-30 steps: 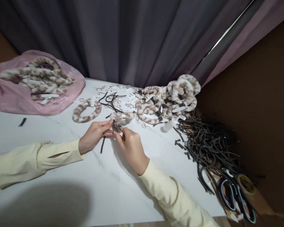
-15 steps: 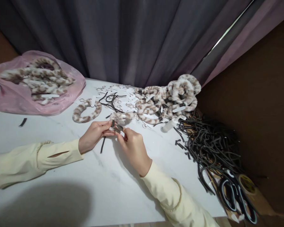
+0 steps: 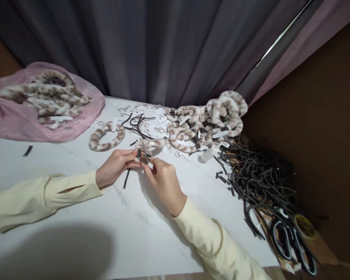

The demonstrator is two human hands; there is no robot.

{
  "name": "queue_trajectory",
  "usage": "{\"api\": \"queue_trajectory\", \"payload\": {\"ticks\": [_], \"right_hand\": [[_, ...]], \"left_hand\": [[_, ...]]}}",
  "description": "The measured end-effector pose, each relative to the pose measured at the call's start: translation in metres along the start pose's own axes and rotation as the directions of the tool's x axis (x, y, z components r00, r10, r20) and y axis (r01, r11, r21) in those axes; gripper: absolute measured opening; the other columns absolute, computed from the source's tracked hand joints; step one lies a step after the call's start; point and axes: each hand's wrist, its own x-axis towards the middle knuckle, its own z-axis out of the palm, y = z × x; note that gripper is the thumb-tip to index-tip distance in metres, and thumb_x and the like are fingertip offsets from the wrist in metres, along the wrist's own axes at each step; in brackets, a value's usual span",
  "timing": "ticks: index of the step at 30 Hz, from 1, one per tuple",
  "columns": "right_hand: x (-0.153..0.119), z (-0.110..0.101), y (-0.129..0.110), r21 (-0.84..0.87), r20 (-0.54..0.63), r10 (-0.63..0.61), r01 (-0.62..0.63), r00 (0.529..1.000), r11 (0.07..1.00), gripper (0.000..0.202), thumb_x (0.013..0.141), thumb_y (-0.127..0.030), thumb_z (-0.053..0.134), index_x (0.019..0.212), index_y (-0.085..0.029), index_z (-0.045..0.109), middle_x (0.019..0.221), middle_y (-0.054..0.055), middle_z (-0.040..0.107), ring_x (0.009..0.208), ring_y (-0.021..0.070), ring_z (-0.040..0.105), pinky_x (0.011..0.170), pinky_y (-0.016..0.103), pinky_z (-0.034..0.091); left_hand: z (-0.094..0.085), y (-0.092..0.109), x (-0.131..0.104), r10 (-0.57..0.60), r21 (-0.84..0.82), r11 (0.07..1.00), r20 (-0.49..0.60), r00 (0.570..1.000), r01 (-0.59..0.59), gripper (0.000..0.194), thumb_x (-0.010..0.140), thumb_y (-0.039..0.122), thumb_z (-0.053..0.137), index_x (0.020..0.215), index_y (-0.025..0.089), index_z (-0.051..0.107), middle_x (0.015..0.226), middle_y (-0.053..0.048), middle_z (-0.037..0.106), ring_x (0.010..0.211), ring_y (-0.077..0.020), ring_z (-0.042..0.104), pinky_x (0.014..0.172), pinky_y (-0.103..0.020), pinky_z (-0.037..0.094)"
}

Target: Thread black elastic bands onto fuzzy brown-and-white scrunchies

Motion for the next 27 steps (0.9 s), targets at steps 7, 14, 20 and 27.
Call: {"api": "queue_trajectory", "payload": {"ticks": [7, 14, 20, 27], "right_hand": [[0.0042, 0.0031, -0.0014, -0.033, 0.006, -0.029, 0.029, 1.0, 0.999, 0.019, 0.082, -0.025, 0.052, 0.065, -0.017, 0.047, 0.051, -0.003, 0.048, 0.043, 0.008, 0.038, 0.045, 0.02, 0.029], [0.0058, -0.0047, -0.0025, -0.012, -0.009, 0.011, -0.011, 1.0, 1.0, 0.022, 0.08, -0.028, 0.055, 0.063, -0.017, 0.047, 0.048, -0.004, 0.047, 0.041, 0.0074, 0.039, 0.044, 0.019, 0.028], [0.0057, -0.0034, -0.0029, -0.004, -0.003, 0.027, -0.027, 1.0, 1.0, 0.021, 0.079, -0.027, 0.057, 0.062, -0.016, 0.048, 0.048, -0.004, 0.048, 0.041, 0.0072, 0.039, 0.044, 0.019, 0.028], [0.0047, 0.0, -0.0029, -0.01, 0.024, 0.018, -0.018, 1.0, 1.0, 0.02, 0.08, -0.024, 0.056, 0.064, -0.016, 0.048, 0.05, -0.003, 0.048, 0.043, 0.0079, 0.04, 0.046, 0.019, 0.029]], "left_hand": [[-0.0017, -0.0001, -0.0004, 0.012, -0.025, 1.0, 0.031, 0.999, -0.011, 0.034, 0.072, 0.04, 0.066, 0.086, 0.009, 0.07, 0.088, -0.011, 0.07, 0.084, -0.0222, 0.064, 0.083, -0.036, 0.05], [-0.0027, 0.0027, 0.0026, -0.016, -0.024, 1.0, 0.031, 0.999, 0.017, 0.033, 0.072, 0.04, 0.066, 0.085, 0.009, 0.07, 0.091, -0.012, 0.068, 0.087, -0.0206, 0.063, 0.085, -0.034, 0.049], [-0.0019, 0.0032, 0.002, -0.012, -0.027, 1.0, 0.038, 0.999, 0.013, 0.033, 0.073, 0.039, 0.065, 0.084, 0.009, 0.07, 0.089, -0.011, 0.068, 0.088, -0.021, 0.063, 0.085, -0.035, 0.048], [0.0008, 0.0038, -0.0008, -0.002, -0.015, 1.0, 0.047, 0.999, 0.002, 0.037, 0.072, 0.041, 0.065, 0.086, 0.007, 0.07, 0.089, -0.013, 0.069, 0.088, -0.0237, 0.063, 0.084, -0.038, 0.049]]}}
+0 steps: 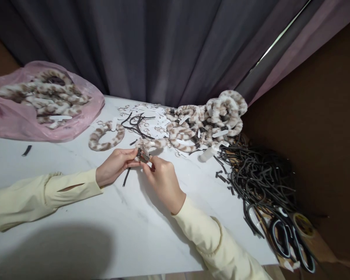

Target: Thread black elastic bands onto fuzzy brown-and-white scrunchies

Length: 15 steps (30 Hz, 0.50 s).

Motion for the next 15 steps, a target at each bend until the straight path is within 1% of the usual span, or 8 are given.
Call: {"api": "queue_trajectory", "payload": {"ticks": [5, 9, 12, 15], "right_hand": [[-0.001, 0.005, -0.001, -0.018, 0.008, -0.019, 0.019, 1.0, 1.0, 0.021, 0.083, -0.025, 0.05, 0.064, -0.018, 0.044, 0.051, -0.003, 0.047, 0.043, 0.0082, 0.037, 0.045, 0.02, 0.028], [0.0, 0.008, 0.002, -0.043, -0.013, -0.043, 0.042, 0.999, 0.998, 0.022, 0.083, -0.025, 0.05, 0.064, -0.018, 0.044, 0.052, -0.003, 0.047, 0.043, 0.0084, 0.037, 0.045, 0.02, 0.028], [0.001, 0.005, 0.004, -0.012, -0.017, -0.02, 0.02, 1.0, 1.0, 0.022, 0.082, -0.028, 0.053, 0.064, -0.017, 0.046, 0.051, -0.003, 0.047, 0.044, 0.0079, 0.038, 0.046, 0.02, 0.03], [0.003, -0.004, 0.004, 0.049, -0.021, 0.035, -0.033, 0.999, 0.998, 0.026, 0.078, -0.032, 0.058, 0.061, -0.017, 0.047, 0.048, -0.004, 0.045, 0.043, 0.0069, 0.037, 0.045, 0.019, 0.03]], "left_hand": [[0.0, -0.002, -0.002, -0.021, -0.013, 1.0, -0.028, 0.999, 0.02, 0.035, 0.071, 0.04, 0.066, 0.086, 0.009, 0.069, 0.09, -0.012, 0.069, 0.09, -0.0235, 0.063, 0.082, -0.035, 0.05], [-0.002, -0.002, 0.0, -0.002, -0.031, 1.0, -0.012, 1.0, 0.002, 0.033, 0.073, 0.04, 0.065, 0.085, 0.009, 0.069, 0.09, -0.012, 0.069, 0.091, -0.0231, 0.063, 0.084, -0.036, 0.049], [-0.003, 0.0, 0.002, -0.02, -0.039, 0.999, 0.014, 1.0, 0.02, 0.032, 0.075, 0.039, 0.063, 0.085, 0.009, 0.068, 0.092, -0.012, 0.069, 0.091, -0.0224, 0.063, 0.086, -0.036, 0.049], [-0.005, 0.002, 0.004, -0.068, -0.046, 0.997, 0.017, 0.998, 0.068, 0.029, 0.076, 0.036, 0.062, 0.084, 0.009, 0.067, 0.093, -0.012, 0.068, 0.088, -0.0209, 0.064, 0.085, -0.034, 0.05]]}}
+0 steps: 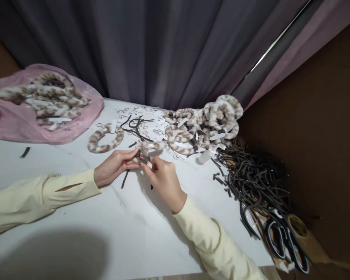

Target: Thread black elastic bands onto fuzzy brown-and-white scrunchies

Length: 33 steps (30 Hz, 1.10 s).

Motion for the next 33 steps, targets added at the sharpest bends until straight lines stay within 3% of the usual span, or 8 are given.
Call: {"api": "queue_trajectory", "payload": {"ticks": [5, 9, 12, 15, 19, 23, 31, 33], "right_hand": [[0.006, -0.025, 0.011, -0.003, 0.044, 0.099, -0.099, 0.994, 0.995, 0.03, 0.075, -0.037, 0.061, 0.058, -0.015, 0.051, 0.046, -0.004, 0.046, 0.044, 0.0078, 0.039, 0.045, 0.02, 0.03], [0.014, -0.041, 0.036, -0.175, 0.297, 0.176, -0.128, 0.938, 0.976, 0.03, 0.075, -0.041, 0.06, 0.061, -0.015, 0.056, 0.049, -0.001, 0.052, 0.044, 0.0103, 0.045, 0.043, 0.021, 0.03], [0.016, -0.045, 0.053, -0.263, 0.401, 0.168, -0.062, 0.901, 0.963, 0.032, 0.078, -0.042, 0.056, 0.061, -0.016, 0.053, 0.049, -0.001, 0.051, 0.043, 0.0102, 0.044, 0.041, 0.021, 0.028], [0.016, -0.045, 0.059, -0.328, 0.445, 0.108, 0.05, 0.889, 0.943, 0.03, 0.078, -0.041, 0.057, 0.062, -0.017, 0.049, 0.051, -0.002, 0.049, 0.043, 0.0098, 0.042, 0.042, 0.021, 0.027], [0.014, -0.046, 0.047, -0.339, 0.334, -0.018, 0.137, 0.943, 0.931, 0.026, 0.08, -0.04, 0.057, 0.07, -0.017, 0.053, 0.067, 0.004, 0.056, 0.06, 0.0155, 0.052, 0.052, 0.024, 0.036], [0.008, -0.037, 0.022, -0.095, 0.121, -0.245, 0.257, 0.962, 0.962, 0.014, 0.085, -0.031, 0.052, 0.089, -0.017, 0.054, 0.086, 0.008, 0.06, 0.086, 0.0197, 0.054, 0.074, 0.031, 0.043], [-0.007, 0.001, 0.013, -0.016, 0.172, -0.294, 0.301, 0.94, 0.953, 0.024, 0.088, -0.02, 0.047, 0.111, -0.015, 0.046, 0.091, 0.01, 0.059, 0.083, 0.0201, 0.053, 0.073, 0.034, 0.046], [-0.008, 0.001, 0.015, 0.001, 0.172, -0.302, 0.307, 0.938, 0.952, 0.024, 0.089, -0.017, 0.043, 0.113, -0.016, 0.045, 0.091, 0.009, 0.06, 0.082, 0.0188, 0.054, 0.073, 0.032, 0.046]], "left_hand": [[-0.006, 0.009, 0.002, -0.078, -0.062, 0.995, 0.026, 0.997, 0.08, 0.021, 0.077, 0.028, 0.06, 0.084, 0.009, 0.066, 0.092, -0.012, 0.068, 0.091, -0.0227, 0.064, 0.087, -0.034, 0.051], [-0.009, 0.024, -0.002, -0.094, -0.068, 0.993, 0.04, 0.995, 0.096, 0.012, 0.071, 0.02, 0.06, 0.071, 0.009, 0.066, 0.085, -0.013, 0.069, 0.092, -0.0278, 0.064, 0.089, -0.037, 0.049], [-0.009, 0.035, -0.007, -0.05, 0.182, 0.982, 0.02, 0.999, 0.045, 0.018, 0.063, 0.015, 0.063, 0.079, 0.012, 0.07, 0.087, -0.011, 0.07, 0.092, -0.0278, 0.064, 0.083, -0.033, 0.05], [-0.01, 0.038, -0.01, 0.144, 0.595, 0.793, 0.029, 0.989, -0.133, 0.033, 0.063, 0.017, 0.064, 0.095, 0.019, 0.07, 0.081, -0.004, 0.072, 0.081, -0.0244, 0.065, 0.07, -0.027, 0.05], [-0.01, 0.033, -0.014, 0.371, 0.83, 0.427, 0.201, 0.907, -0.359, 0.034, 0.074, 0.016, 0.053, 0.104, 0.022, 0.068, 0.071, -0.002, 0.071, 0.067, -0.02, 0.065, 0.063, -0.024, 0.046], [-0.006, 0.027, -0.021, 0.38, 0.838, 0.229, 0.391, 0.838, -0.495, 0.04, 0.081, 0.015, 0.043, 0.118, 0.02, 0.058, 0.098, -0.007, 0.069, 0.082, -0.0215, 0.065, 0.071, -0.026, 0.046], [-0.002, 0.019, -0.03, 0.369, 0.781, 0.311, 0.426, 0.826, -0.542, 0.041, 0.082, 0.016, 0.048, 0.121, 0.025, 0.054, 0.115, -0.004, 0.062, 0.094, -0.0215, 0.063, 0.082, -0.027, 0.045], [-0.003, 0.019, -0.03, 0.358, 0.794, 0.272, 0.441, 0.823, -0.544, 0.04, 0.082, 0.017, 0.047, 0.122, 0.024, 0.054, 0.113, -0.006, 0.063, 0.091, -0.0221, 0.064, 0.08, -0.027, 0.045]]}}
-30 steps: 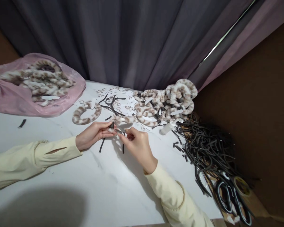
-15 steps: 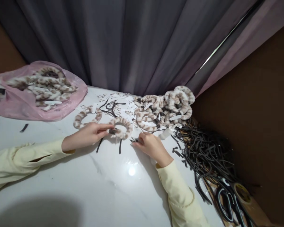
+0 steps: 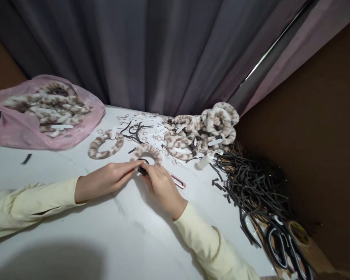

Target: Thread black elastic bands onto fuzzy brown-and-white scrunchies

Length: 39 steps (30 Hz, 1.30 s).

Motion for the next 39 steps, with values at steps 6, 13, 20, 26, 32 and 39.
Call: {"api": "queue_trajectory", "payload": {"ticks": [6, 13, 20, 26, 32, 39], "right_hand": [[0.0, -0.009, 0.0, 0.091, 0.142, -0.032, 0.019, 0.989, 0.996, 0.029, 0.088, -0.012, 0.041, 0.116, -0.019, 0.045, 0.101, 0.009, 0.059, 0.09, 0.0176, 0.055, 0.077, 0.029, 0.046], [0.001, -0.012, 0.0, 0.134, 0.2, -0.018, -0.009, 0.98, 0.991, 0.029, 0.086, -0.012, 0.046, 0.114, -0.019, 0.047, 0.093, 0.007, 0.059, 0.081, 0.0169, 0.056, 0.07, 0.026, 0.045], [0.002, -0.018, -0.003, 0.211, 0.219, -0.038, -0.009, 0.975, 0.977, 0.025, 0.083, -0.01, 0.051, 0.107, -0.019, 0.051, 0.093, 0.006, 0.062, 0.08, 0.0151, 0.059, 0.071, 0.023, 0.045], [0.001, -0.019, -0.004, 0.231, 0.206, -0.023, -0.026, 0.978, 0.973, 0.025, 0.084, -0.015, 0.053, 0.109, -0.018, 0.051, 0.094, 0.007, 0.062, 0.082, 0.0163, 0.058, 0.073, 0.025, 0.046], [0.004, -0.027, -0.001, 0.5, 0.384, 0.086, -0.286, 0.919, 0.817, 0.024, 0.081, -0.025, 0.058, 0.103, -0.018, 0.05, 0.087, 0.004, 0.06, 0.08, 0.0141, 0.059, 0.072, 0.025, 0.048], [0.003, -0.015, 0.003, 0.764, 0.472, 0.087, -0.456, 0.877, 0.456, 0.039, 0.071, -0.012, 0.066, 0.101, -0.019, 0.042, 0.085, -0.001, 0.051, 0.075, 0.0092, 0.054, 0.069, 0.023, 0.046]], "left_hand": [[-0.011, -0.005, 0.003, 0.115, 0.244, 0.958, 0.154, 0.981, -0.15, 0.048, 0.079, 0.007, 0.039, 0.126, 0.018, 0.045, 0.104, -0.008, 0.065, 0.087, -0.0195, 0.063, 0.074, -0.027, 0.047], [-0.019, -0.004, 0.006, 0.301, 0.426, 0.804, 0.309, 0.902, -0.414, 0.033, 0.082, 0.007, 0.039, 0.113, 0.014, 0.05, 0.095, -0.01, 0.064, 0.086, -0.0186, 0.061, 0.071, -0.027, 0.049], [-0.019, -0.013, 0.004, 0.368, 0.484, 0.715, 0.353, 0.86, -0.504, 0.037, 0.079, 0.002, 0.036, 0.11, 0.016, 0.051, 0.092, -0.008, 0.065, 0.082, -0.0152, 0.062, 0.067, -0.023, 0.049], [-0.014, -0.021, 0.002, 0.445, 0.498, 0.696, 0.266, 0.855, -0.517, 0.038, 0.076, 0.001, 0.036, 0.107, 0.015, 0.053, 0.093, -0.009, 0.066, 0.079, -0.015, 0.063, 0.065, -0.023, 0.049], [-0.011, -0.02, 0.005, 0.45, 0.443, 0.752, 0.196, 0.871, -0.488, 0.034, 0.077, 0.003, 0.034, 0.1, 0.015, 0.056, 0.093, -0.006, 0.068, 0.078, -0.0138, 0.064, 0.065, -0.021, 0.048], [-0.009, -0.011, 0.005, 0.354, 0.422, 0.812, 0.192, 0.915, -0.403, 0.024, 0.082, 0.014, 0.039, 0.077, 0.015, 0.062, 0.06, -0.002, 0.059, 0.052, -0.0122, 0.052, 0.049, -0.022, 0.034]]}}
